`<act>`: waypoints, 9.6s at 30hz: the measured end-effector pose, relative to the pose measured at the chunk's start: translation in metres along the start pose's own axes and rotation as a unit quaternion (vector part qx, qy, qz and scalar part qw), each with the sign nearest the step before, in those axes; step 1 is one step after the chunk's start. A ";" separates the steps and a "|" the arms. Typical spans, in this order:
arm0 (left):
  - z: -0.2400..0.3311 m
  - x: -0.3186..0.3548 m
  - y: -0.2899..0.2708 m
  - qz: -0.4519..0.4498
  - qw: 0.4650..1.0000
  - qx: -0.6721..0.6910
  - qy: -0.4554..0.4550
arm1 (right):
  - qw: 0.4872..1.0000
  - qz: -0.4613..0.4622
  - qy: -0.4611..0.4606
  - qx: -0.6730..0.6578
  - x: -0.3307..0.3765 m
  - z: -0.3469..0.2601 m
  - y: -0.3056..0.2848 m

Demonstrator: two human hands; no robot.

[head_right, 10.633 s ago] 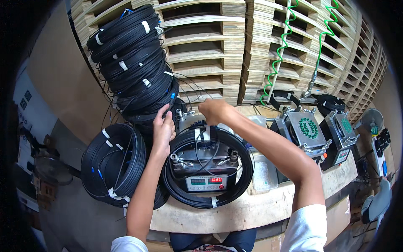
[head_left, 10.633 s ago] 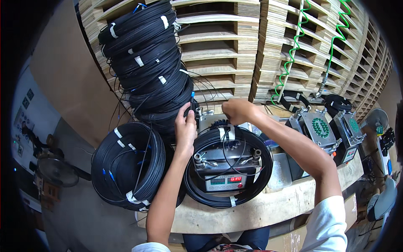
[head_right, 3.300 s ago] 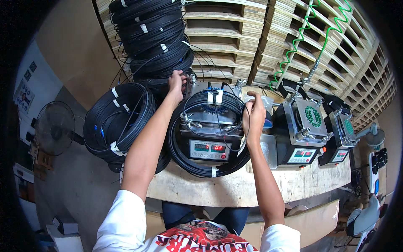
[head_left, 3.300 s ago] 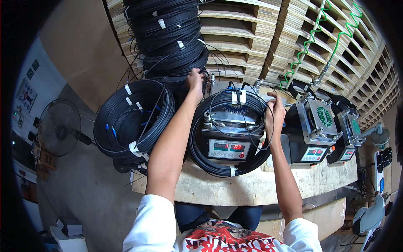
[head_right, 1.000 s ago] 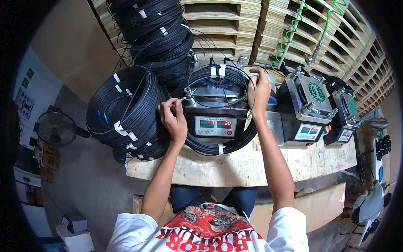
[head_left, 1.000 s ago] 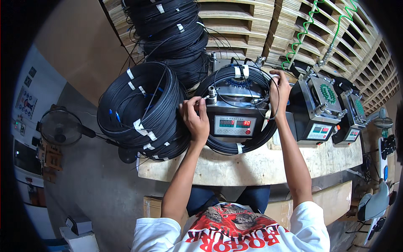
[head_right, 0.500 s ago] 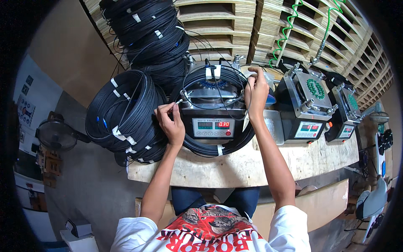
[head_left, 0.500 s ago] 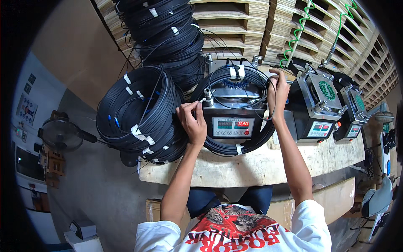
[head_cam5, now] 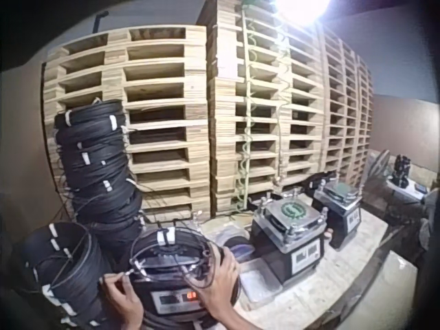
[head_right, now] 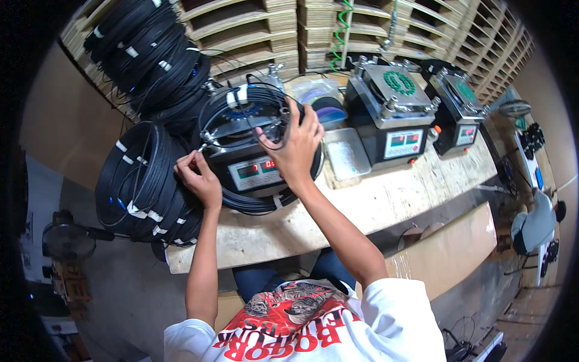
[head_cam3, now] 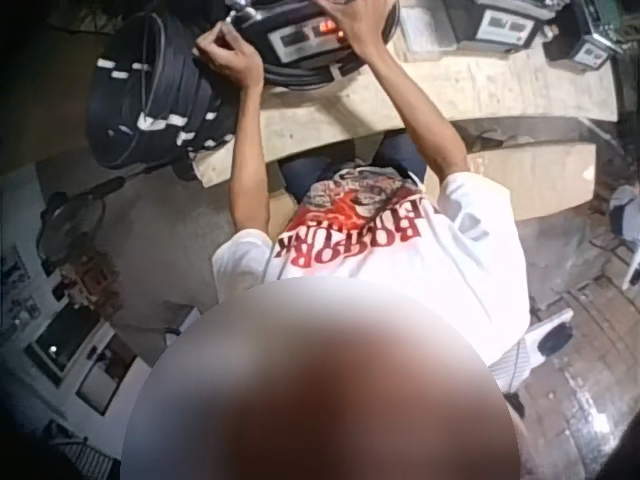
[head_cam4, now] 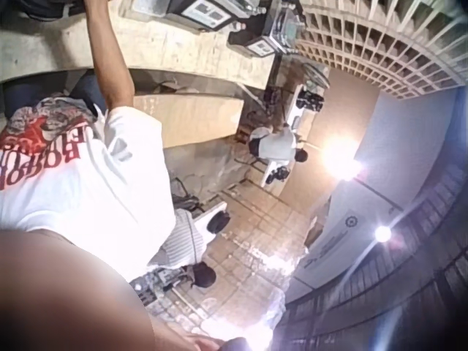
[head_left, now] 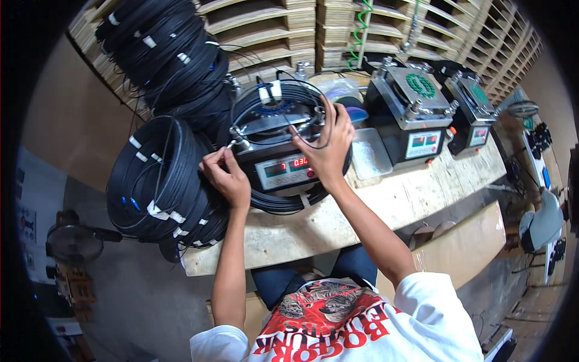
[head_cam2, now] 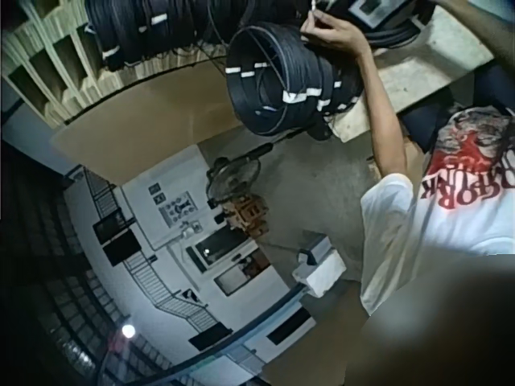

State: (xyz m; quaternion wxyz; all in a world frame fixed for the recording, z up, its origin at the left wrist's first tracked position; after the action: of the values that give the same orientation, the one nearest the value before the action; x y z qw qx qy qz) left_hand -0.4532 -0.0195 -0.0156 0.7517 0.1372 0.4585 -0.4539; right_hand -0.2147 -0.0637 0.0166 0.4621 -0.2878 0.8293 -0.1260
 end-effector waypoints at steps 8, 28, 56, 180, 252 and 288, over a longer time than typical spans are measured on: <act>0.002 0.001 0.000 0.016 1.000 -0.014 0.002 | 0.945 -0.048 0.052 -0.318 0.005 0.048 -0.014; 0.002 0.003 0.001 0.010 1.000 -0.001 -0.003 | 0.962 -0.127 0.134 -0.198 -0.012 0.061 -0.029; 0.008 0.001 -0.005 0.037 0.995 -0.060 0.073 | 0.962 -0.072 0.094 -0.247 0.014 0.037 -0.031; -0.174 -0.136 0.188 -0.168 0.829 0.259 -0.466 | 0.834 -0.339 0.251 -0.356 -0.172 0.126 0.175; -0.073 -0.120 0.121 -0.238 0.920 0.110 -0.290 | 0.945 -0.230 0.080 -0.217 -0.124 0.075 0.110; -0.067 -0.118 0.123 -0.201 0.938 0.055 -0.278 | 0.958 -0.199 0.076 -0.191 -0.127 0.061 0.088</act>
State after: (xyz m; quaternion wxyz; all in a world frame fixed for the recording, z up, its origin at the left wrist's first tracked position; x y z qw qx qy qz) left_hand -0.4112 0.1556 0.0187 0.7338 -0.0482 0.2230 -0.6399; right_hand -0.1430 0.0855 0.0299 0.2998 -0.5192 0.7967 -0.0761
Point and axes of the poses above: each hand's wrist, its own x-axis away from the middle knuckle, its own y-axis out of the palm, z = x × y, the point moved 6 cm from there along -x, towards the middle knuckle, and after that the axes turned 1 degree about -z, right-handed, at the moved point
